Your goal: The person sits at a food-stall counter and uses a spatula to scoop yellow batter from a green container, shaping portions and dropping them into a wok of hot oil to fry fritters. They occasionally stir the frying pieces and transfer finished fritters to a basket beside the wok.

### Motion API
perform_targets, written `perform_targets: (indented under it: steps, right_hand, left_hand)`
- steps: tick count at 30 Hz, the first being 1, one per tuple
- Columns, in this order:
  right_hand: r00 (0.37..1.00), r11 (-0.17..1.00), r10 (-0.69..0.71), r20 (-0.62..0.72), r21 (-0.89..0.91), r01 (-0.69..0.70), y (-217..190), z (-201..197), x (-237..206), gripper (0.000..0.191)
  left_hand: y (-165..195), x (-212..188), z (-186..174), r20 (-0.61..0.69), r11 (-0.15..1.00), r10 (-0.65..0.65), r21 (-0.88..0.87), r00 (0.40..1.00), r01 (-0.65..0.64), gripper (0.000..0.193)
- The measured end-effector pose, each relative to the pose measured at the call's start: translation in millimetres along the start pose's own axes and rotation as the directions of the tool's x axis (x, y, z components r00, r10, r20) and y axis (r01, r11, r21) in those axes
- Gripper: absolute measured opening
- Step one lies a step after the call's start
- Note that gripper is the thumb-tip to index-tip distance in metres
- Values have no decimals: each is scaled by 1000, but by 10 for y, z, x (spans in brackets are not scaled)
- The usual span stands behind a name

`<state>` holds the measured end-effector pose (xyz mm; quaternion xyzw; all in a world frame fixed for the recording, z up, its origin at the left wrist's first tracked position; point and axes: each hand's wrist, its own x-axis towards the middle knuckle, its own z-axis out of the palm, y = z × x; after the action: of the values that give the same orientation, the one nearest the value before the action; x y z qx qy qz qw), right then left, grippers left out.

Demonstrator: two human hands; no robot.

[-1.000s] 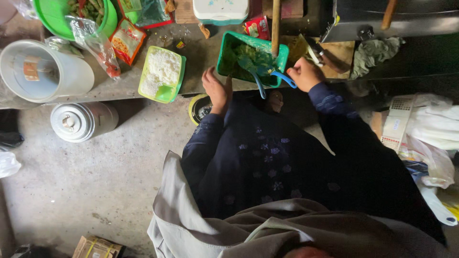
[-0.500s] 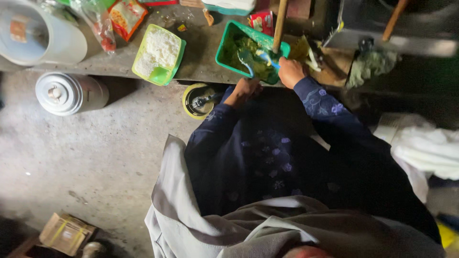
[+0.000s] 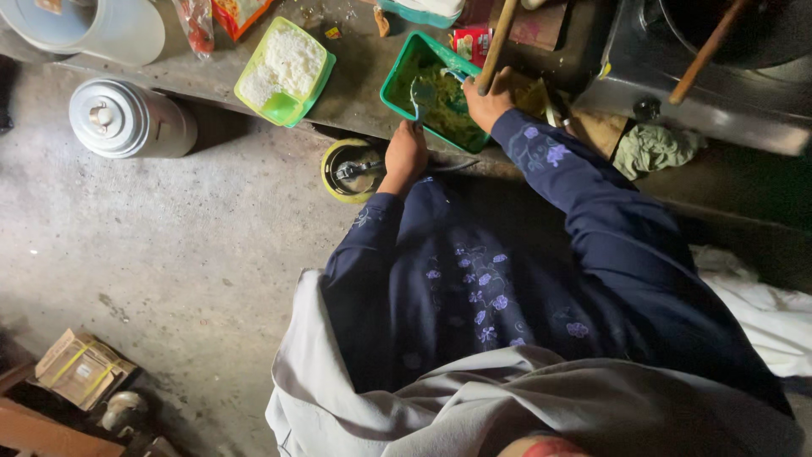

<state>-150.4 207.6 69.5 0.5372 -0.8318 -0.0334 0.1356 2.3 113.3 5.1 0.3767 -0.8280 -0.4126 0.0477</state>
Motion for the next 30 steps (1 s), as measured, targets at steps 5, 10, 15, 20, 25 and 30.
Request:
perform_targets:
  steps: [5,10,15,20,25,30]
  right_hand:
    - [993,981,-82,-84,169,95,42,-32,-46,20]
    - [976,965,-168,137,224,134,237,-233,-295,18]
    - [1000,992,21,-13,128,-20,180,-180,-231,17]
    - [998,948,-45,36,318,31,9,-155,-248,20]
    - [981,956,-16,195,289,-42,-66,-167,-355,16]
    - [980,967,60,192,232,-105,-217,-105,-326,12]
  left_hand:
    - [-30,63,69,-58,1000,-24,-6,998,24,32]
    - [49,85,69,-96,997,-65,27,993,68,32]
    - [151,14,120,-143,986,-149,-101,978,136,35]
    - [188,-50,178,-247,980,-118,-188,962,72,36]
    - [170,17,164,-342,971,-48,-236,938,-36,32]
    - [25,172,-89,-340,979,-15,-198,940,-56,31]
